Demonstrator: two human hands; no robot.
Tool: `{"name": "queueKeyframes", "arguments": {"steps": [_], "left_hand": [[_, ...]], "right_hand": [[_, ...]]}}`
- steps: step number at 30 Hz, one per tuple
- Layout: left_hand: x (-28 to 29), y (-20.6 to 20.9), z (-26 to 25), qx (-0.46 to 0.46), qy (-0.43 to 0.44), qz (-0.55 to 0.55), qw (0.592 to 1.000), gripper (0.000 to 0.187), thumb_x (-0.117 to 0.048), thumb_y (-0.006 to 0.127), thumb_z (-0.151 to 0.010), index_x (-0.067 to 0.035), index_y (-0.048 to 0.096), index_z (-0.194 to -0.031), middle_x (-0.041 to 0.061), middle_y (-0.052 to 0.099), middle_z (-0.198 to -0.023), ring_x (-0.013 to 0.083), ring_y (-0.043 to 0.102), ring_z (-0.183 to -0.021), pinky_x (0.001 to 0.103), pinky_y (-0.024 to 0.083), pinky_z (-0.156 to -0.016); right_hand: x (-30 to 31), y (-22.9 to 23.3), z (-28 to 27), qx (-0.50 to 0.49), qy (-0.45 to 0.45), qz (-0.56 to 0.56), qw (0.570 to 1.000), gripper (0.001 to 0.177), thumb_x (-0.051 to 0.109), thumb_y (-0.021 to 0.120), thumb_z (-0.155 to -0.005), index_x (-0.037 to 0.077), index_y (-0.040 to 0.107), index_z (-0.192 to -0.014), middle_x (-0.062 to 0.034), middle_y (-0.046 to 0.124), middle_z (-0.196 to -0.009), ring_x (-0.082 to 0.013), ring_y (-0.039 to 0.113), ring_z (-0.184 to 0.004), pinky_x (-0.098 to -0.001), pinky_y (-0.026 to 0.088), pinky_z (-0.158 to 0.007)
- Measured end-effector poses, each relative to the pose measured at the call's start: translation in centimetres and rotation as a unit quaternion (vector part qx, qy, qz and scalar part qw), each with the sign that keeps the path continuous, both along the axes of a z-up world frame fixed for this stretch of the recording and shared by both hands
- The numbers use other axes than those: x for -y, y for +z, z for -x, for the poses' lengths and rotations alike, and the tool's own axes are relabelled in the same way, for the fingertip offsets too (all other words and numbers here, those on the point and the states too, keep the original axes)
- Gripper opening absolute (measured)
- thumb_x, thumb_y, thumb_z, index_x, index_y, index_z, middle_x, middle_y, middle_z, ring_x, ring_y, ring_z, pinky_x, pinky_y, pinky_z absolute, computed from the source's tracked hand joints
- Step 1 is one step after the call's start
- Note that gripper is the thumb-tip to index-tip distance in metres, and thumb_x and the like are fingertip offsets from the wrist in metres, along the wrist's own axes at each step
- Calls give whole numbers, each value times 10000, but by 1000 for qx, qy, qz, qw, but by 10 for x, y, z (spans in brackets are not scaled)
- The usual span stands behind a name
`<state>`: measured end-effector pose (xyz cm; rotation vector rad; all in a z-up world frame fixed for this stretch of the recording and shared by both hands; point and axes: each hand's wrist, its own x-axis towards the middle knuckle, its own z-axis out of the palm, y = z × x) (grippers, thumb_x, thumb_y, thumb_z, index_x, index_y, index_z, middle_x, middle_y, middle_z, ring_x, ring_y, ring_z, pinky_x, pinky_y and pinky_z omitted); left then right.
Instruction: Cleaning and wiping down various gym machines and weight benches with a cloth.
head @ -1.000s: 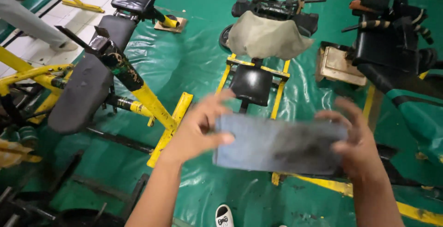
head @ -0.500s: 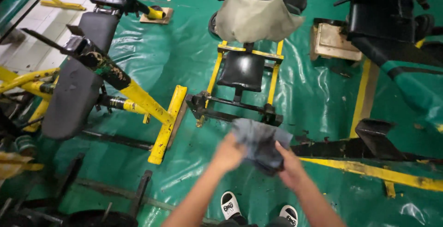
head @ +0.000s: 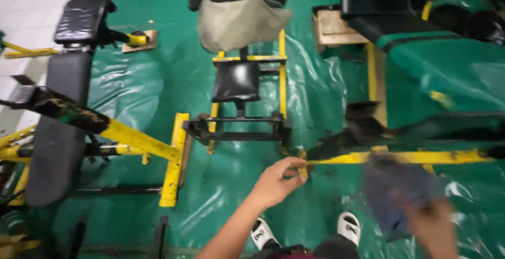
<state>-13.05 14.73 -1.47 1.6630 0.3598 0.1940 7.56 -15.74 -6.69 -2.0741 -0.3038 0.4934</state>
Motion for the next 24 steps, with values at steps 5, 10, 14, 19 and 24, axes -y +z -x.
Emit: {"name": "queueKeyframes", "arguments": {"steps": [5, 10, 14, 19, 24], "left_hand": [[87, -12, -73, 25, -6, -63, 998, 456, -218, 757, -856, -76, 654, -1277, 93, 714, -1223, 232, 715, -1085, 348, 568, -943], [150, 18, -136, 73, 29, -183, 980, 366, -217, 774, -854, -89, 688, -1186, 96, 740, -1135, 271, 731, -1032, 369, 571, -897], [177, 39, -146, 135, 55, -237, 961, 203, -212, 773, -908, -112, 725, -1077, 88, 776, -1030, 279, 743, -1007, 373, 575, -892], [205, 45, -178, 131, 208, -169, 954, 264, -155, 718, -915, -95, 688, -1169, 101, 739, -1108, 250, 737, -1013, 361, 586, -844], [205, 9, -174, 88, 345, -117, 927, 280, -130, 688, -911, -82, 669, -1187, 88, 710, -1085, 202, 732, -958, 319, 595, -807]], "right_hand": [[-8, 100, -73, 579, 32, -11, 814, 491, -18, 660, -965, 42, 587, -1447, -190, 605, -1454, -374, 548, -1341, -472, 401, -1170], [7, 22, -98, 494, 197, -57, 845, 717, -28, 694, -666, 72, 600, -1369, -149, 585, -1454, -382, 461, -1452, -593, 205, -1256], [91, -52, -169, 449, 272, -106, 844, 732, -28, 677, -608, 56, 615, -1333, -158, 599, -1427, -386, 482, -1424, -575, 255, -1233], [12, 137, -171, 469, 278, -169, 821, 681, 12, 682, -685, 35, 572, -1357, -185, 559, -1454, -401, 450, -1437, -563, 280, -1229], [8, 76, -132, 489, 368, -88, 786, 739, -11, 643, -654, 65, 568, -1385, -197, 509, -1505, -398, 403, -1444, -566, 236, -1209]]}}
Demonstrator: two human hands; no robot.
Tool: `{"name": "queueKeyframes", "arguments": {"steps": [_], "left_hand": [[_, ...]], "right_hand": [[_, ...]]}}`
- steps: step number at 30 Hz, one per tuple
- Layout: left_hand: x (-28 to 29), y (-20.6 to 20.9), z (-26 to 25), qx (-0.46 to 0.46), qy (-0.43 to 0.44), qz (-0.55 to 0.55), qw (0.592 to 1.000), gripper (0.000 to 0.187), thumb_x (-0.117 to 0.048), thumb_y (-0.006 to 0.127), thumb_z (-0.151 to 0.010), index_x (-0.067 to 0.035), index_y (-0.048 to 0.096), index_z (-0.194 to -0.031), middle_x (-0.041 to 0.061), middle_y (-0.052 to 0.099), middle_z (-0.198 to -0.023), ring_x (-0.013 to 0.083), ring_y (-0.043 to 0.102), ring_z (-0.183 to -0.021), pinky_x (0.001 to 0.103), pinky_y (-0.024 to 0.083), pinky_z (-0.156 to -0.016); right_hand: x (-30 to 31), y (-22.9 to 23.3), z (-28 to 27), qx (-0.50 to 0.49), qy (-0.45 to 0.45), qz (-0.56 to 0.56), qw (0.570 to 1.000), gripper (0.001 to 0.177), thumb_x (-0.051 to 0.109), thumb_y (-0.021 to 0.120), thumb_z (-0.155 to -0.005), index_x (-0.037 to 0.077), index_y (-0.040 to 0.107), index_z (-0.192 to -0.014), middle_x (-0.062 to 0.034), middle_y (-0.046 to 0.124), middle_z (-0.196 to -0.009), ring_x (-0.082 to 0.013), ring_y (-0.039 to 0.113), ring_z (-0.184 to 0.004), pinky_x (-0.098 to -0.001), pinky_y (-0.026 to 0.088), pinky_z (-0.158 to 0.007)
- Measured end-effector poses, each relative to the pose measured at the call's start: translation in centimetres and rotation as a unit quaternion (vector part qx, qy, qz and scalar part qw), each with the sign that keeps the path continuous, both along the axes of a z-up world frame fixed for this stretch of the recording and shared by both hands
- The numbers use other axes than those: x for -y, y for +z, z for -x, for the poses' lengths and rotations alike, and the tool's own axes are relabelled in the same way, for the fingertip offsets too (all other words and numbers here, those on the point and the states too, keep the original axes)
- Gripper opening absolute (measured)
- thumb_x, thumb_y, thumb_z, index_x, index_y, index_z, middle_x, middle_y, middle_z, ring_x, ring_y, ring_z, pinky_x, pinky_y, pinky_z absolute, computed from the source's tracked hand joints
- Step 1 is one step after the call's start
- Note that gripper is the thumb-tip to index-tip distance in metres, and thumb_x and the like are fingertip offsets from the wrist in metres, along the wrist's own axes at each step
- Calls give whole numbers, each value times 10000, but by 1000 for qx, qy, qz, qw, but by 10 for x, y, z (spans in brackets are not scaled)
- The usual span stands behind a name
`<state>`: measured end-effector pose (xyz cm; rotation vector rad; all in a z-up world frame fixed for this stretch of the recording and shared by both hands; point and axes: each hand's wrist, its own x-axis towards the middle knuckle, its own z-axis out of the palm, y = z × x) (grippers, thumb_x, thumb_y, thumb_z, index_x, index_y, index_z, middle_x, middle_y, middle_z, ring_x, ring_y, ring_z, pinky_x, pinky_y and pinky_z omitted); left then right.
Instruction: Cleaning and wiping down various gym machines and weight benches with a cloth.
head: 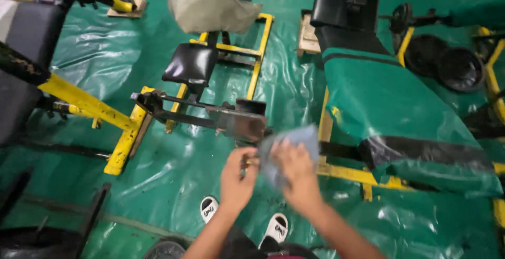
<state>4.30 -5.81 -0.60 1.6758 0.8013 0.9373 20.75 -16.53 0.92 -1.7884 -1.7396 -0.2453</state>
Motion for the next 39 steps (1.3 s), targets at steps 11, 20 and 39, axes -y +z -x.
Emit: {"name": "queueKeyframes", "arguments": {"steps": [11, 20, 39], "left_hand": [[-17, 39, 7, 103, 161, -92, 977, 571, -122, 675, -944, -46, 438, -1458, 145, 457, -1509, 255, 512, -1352, 405, 476, -1078], [-30, 15, 18, 79, 124, -39, 988, 760, -190, 698, -919, -40, 328, -1566, 146, 397, -1577, 296, 432, -1444, 441, 419, -1139], [-63, 69, 14, 35, 66, -117, 990, 1251, -351, 937, -640, -35, 200, -1600, 174, 367, -1622, 339, 433, -1471, 452, 391, -1174]], "right_hand": [[-17, 60, -34, -163, -40, -59, 984, 584, 39, 683, -820, 42, 591, -1397, -124, 575, -1503, -284, 489, -1473, -437, 357, -1245], [33, 28, -27, -49, -13, 88, 995, 754, -33, 634, -479, 39, 646, -1229, -122, 635, -1402, -315, 521, -1373, -535, 315, -1152], [-121, 75, -27, -237, 232, 39, 943, 673, 14, 745, -691, 97, 632, -1349, -123, 597, -1411, -289, 571, -1308, -413, 457, -1084]]}}
